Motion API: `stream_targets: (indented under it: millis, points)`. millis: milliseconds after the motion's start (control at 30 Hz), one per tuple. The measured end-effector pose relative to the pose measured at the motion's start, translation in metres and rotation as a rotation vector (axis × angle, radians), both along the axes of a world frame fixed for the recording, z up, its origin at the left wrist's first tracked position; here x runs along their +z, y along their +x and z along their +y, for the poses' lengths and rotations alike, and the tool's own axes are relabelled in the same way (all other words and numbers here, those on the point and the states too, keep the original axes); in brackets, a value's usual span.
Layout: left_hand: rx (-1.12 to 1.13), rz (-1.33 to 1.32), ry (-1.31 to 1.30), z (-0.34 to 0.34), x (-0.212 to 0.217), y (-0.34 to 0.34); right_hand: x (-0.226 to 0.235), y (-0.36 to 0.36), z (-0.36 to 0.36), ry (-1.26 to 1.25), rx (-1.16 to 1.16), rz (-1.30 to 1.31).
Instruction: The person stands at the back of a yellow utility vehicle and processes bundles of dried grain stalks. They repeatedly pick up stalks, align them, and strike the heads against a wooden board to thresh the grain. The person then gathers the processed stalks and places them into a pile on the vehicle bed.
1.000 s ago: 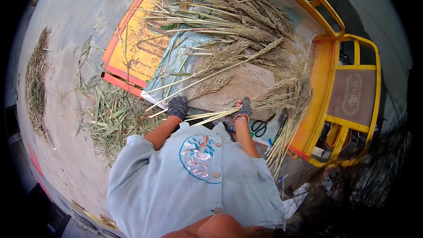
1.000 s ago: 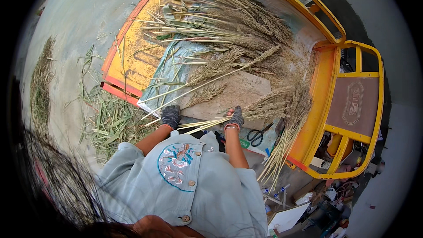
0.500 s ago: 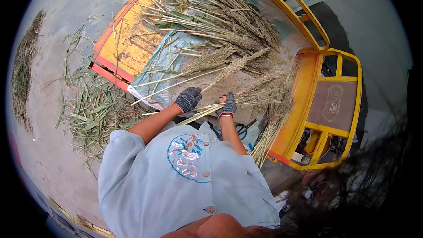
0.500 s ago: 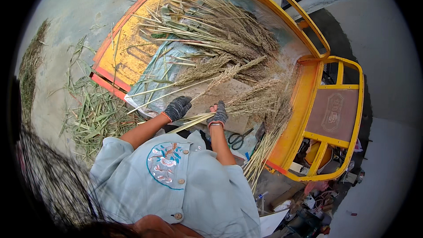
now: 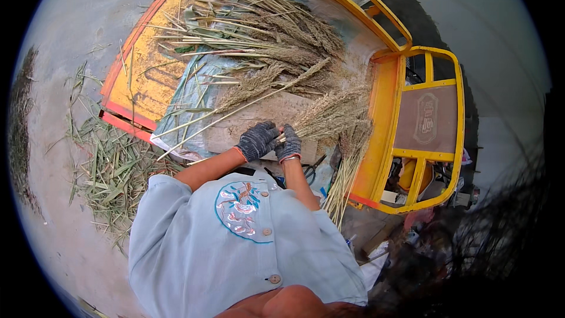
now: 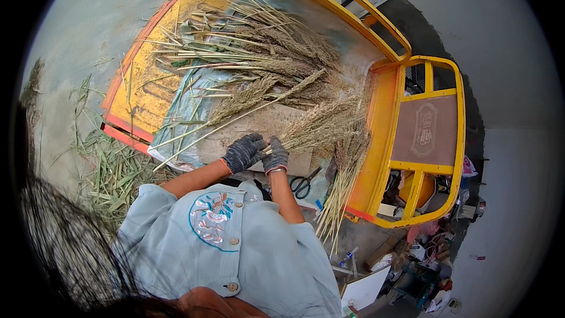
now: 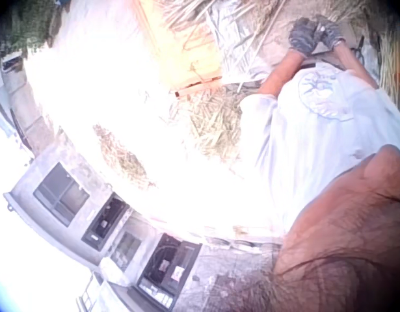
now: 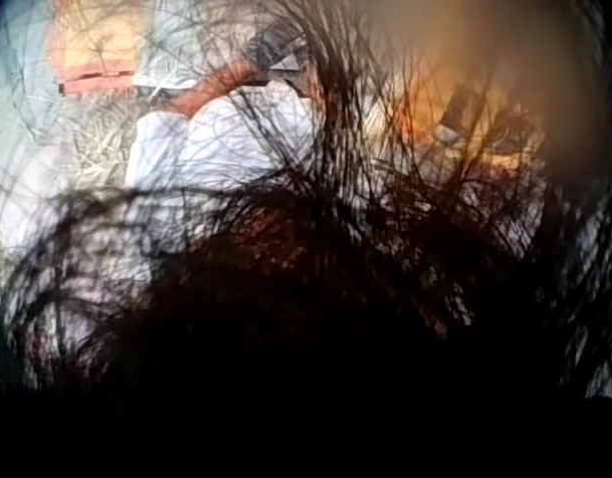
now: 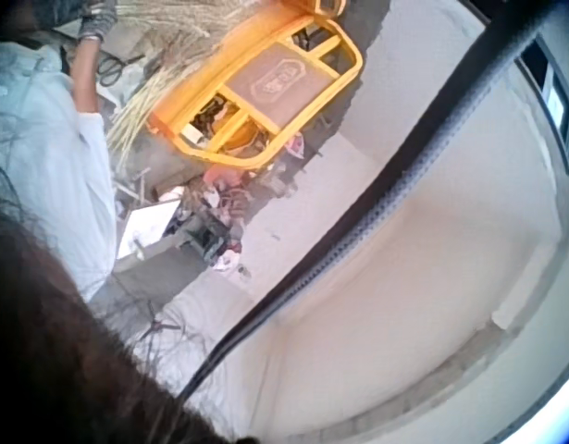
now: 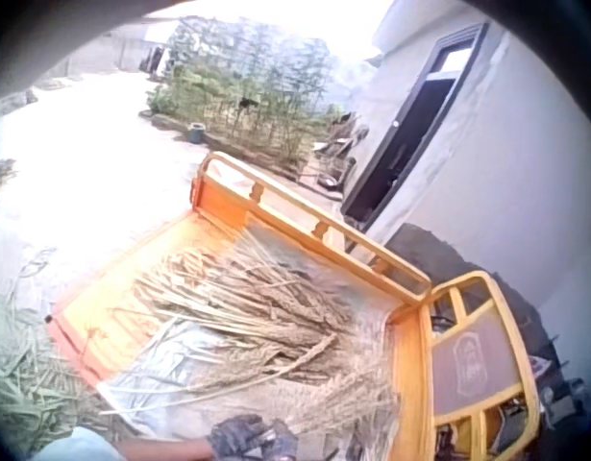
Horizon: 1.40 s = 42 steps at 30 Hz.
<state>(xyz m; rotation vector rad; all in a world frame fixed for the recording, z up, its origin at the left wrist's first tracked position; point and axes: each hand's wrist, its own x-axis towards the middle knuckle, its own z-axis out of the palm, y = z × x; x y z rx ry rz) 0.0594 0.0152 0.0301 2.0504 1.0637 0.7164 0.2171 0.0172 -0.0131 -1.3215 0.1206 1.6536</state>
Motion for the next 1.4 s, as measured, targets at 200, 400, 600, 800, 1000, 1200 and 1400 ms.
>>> stream_targets:
  millis: [200,400,600,800,1000,1200,1400]
  points:
    - [0.563,0.365,-0.148,0.014,-0.071,-0.087,0.004,0.005,-0.005,0.054,-0.291,0.100]
    - [0.460,0.785,-0.411,0.037,-0.145,-0.171,-0.030,0.005,0.006,0.012,-0.341,0.116]
    - [0.353,0.409,-0.240,0.043,-0.069,-0.166,-0.048,0.000,0.011,0.017,-0.248,0.161]
    - [0.457,0.109,-0.047,0.013,-0.035,-0.094,-0.022,-0.043,0.032,-0.006,-0.150,0.110]
    - [0.201,0.104,-0.106,0.014,-0.011,-0.030,-0.007,-0.048,0.043,-0.139,-0.066,-0.133]
    - [-0.132,-0.018,-0.049,0.034,-0.004,-0.023,-0.025,-0.007,0.028,-0.060,0.000,0.111]
    - [0.237,0.049,-0.186,0.043,-0.073,-0.036,-0.012,0.004,0.000,-0.084,-0.256,-0.024]
